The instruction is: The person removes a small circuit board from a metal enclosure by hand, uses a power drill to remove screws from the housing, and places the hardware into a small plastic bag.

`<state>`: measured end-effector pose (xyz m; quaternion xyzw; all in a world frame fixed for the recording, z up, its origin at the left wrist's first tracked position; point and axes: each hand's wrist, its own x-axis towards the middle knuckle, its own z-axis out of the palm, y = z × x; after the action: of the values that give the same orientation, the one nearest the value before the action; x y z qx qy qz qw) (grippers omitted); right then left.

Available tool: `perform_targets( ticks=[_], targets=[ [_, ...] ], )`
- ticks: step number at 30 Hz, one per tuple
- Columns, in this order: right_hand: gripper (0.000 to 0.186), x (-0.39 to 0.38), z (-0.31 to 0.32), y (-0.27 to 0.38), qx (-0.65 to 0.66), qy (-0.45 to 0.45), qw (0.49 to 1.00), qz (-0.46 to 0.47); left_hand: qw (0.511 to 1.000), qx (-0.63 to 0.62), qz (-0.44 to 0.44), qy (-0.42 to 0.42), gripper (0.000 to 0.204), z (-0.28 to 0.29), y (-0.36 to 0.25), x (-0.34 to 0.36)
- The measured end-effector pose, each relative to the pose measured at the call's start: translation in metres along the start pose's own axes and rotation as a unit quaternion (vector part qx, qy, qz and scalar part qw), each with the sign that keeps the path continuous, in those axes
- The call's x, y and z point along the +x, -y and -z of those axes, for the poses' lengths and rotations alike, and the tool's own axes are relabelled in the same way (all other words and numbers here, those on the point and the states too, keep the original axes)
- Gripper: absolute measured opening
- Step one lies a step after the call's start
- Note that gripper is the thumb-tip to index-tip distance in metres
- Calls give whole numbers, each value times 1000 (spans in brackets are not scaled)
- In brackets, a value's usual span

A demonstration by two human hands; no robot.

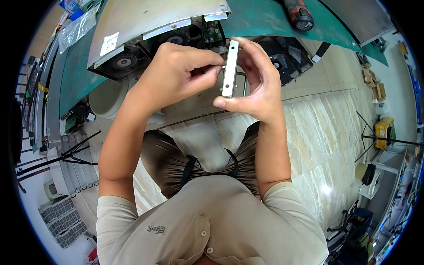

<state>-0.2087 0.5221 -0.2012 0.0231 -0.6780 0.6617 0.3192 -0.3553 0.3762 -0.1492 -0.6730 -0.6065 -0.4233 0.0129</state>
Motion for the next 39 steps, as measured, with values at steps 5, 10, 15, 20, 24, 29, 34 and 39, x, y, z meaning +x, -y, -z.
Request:
perform_targets(
  ticks=[5, 10, 15, 20, 24, 29, 34, 39],
  targets=[
    [107, -1, -1, 0, -11, -8, 1000, 20, 1000, 2, 6, -6, 16, -1, -2, 0],
    [102, -1, 0, -1, -104, -6, 991, 81, 995, -36, 79, 47, 17, 6, -10, 2],
    [97, 0, -1, 7, -207, -22, 970, 129, 986, -52, 114, 114, 19, 13, -13, 8],
    [93, 6, 1, 9, -248, -6, 954, 170, 987, -53, 115, 102, 18, 13, -13, 8],
    [93, 9, 3, 9, -264, 8, 946, 190, 990, -51, 112, 71, 17, 7, -13, 5],
    [94, 10, 5, 10, -276, 27, 941, 194, 993, -22, 103, 54, 16, 5, -13, 3],
    [100, 8, 1, 13, -148, 31, 959, 240, 992, -44, 101, 59, 19, 9, -14, 2],
    [107, 5, 16, 13, -108, 7, 964, 241, 988, -80, 116, 58, 23, 12, -8, 2]
  ],
)
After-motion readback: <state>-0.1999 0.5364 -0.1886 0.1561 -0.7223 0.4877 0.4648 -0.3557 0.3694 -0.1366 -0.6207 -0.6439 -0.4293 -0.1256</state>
